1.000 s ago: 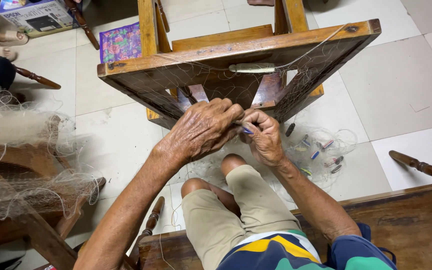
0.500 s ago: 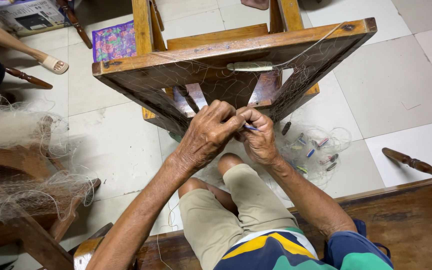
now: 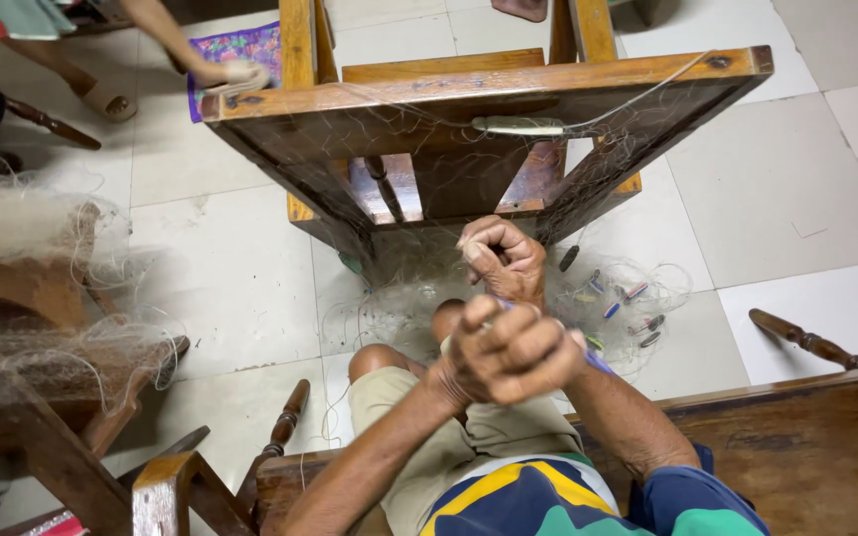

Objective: Repairing or weaving a fine-mesh fishing net using a netting shuttle

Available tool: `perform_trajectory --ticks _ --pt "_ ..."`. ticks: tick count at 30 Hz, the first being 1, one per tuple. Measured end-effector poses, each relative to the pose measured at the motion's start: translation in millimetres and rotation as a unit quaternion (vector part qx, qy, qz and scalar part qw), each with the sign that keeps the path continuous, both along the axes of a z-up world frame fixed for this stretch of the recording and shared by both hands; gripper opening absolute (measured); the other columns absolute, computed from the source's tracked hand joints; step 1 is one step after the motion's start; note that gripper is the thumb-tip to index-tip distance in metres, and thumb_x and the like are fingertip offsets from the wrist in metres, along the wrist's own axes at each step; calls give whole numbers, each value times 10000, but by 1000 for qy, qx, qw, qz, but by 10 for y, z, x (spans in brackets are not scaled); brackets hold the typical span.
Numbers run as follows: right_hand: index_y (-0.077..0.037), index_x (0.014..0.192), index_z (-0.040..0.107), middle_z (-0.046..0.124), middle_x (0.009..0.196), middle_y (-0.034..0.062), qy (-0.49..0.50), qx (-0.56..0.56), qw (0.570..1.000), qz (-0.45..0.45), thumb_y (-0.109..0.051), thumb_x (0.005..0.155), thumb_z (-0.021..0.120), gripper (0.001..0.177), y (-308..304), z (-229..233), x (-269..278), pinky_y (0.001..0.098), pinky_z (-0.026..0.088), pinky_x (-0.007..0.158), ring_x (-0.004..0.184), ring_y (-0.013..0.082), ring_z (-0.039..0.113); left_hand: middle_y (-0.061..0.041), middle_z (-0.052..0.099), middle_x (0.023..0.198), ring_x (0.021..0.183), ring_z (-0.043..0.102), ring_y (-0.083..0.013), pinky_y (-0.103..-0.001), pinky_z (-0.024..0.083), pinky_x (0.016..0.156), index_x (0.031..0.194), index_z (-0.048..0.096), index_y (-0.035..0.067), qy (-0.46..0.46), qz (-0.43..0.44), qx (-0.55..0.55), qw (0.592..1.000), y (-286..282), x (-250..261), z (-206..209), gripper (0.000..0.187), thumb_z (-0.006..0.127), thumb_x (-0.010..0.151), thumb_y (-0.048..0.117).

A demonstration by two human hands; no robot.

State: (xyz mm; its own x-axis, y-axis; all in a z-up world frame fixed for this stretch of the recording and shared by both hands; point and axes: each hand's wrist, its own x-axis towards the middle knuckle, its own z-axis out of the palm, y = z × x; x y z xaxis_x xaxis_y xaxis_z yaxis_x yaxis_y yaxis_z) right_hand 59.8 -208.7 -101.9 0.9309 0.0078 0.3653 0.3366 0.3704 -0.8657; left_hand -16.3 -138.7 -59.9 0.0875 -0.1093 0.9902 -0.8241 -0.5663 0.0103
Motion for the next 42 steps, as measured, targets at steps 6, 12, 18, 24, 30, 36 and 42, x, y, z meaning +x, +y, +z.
perform_trajectory --ticks 6,12,18,24,30,36,42 --pt "-41 1076 748 736 1141 136 -35 3 999 22 -192 1171 796 185 -13 -16 -57 279 596 662 687 144 645 -57 856 1084 942 765 -236 -419 541 911 1201 723 120 89 -93 -21 991 -62 -570 443 70 733 1180 55" --pt "-45 1073 762 744 1139 142 -21 -14 999 19 -207 1160 816 192 -47 -80 -96 305 654 729 746 172 716 -137 839 1168 965 796 -330 -533 600 943 1214 746 35 225 -204 -130 944 -176 -1017 73 149 611 1263 75" --pt "-45 1054 757 742 1126 150 -13 -36 999 16 -215 1151 819 205 -10 -42 -141 302 651 765 749 177 734 -187 828 1128 953 830 -368 -497 649 905 1303 760 10 342 -288 -240 862 -305 -1448 -279 152 709 1269 150" --pt "-35 1041 755 736 1121 147 -11 -32 999 21 -214 1151 814 218 28 -11 -179 328 670 758 739 193 746 -220 803 1055 908 787 -386 -479 668 861 1257 732 -52 393 -318 -266 820 -165 -1636 -300 183 677 1265 122" --pt "-7 1065 751 731 1136 154 -10 -5 999 42 -159 1156 801 184 69 -54 -194 345 685 742 741 221 757 -208 826 1070 914 789 -354 -467 671 841 1292 750 -21 433 -278 -261 817 -111 -1770 -456 179 685 1261 143" --pt "-32 1065 749 745 1126 135 9 18 998 55 -152 1152 804 158 115 -17 -247 306 619 712 710 194 747 -151 850 1053 932 808 -309 -428 661 861 1255 778 15 470 -221 -282 807 -57 -1728 -662 200 693 1248 195" --pt "-1 1050 729 726 1144 148 53 61 993 80 -137 1144 802 180 115 23 -258 311 627 685 716 202 715 -170 825 1046 962 828 -274 -397 732 856 1253 782 14 507 -197 -342 766 -40 -1730 -972 188 715 1225 187"
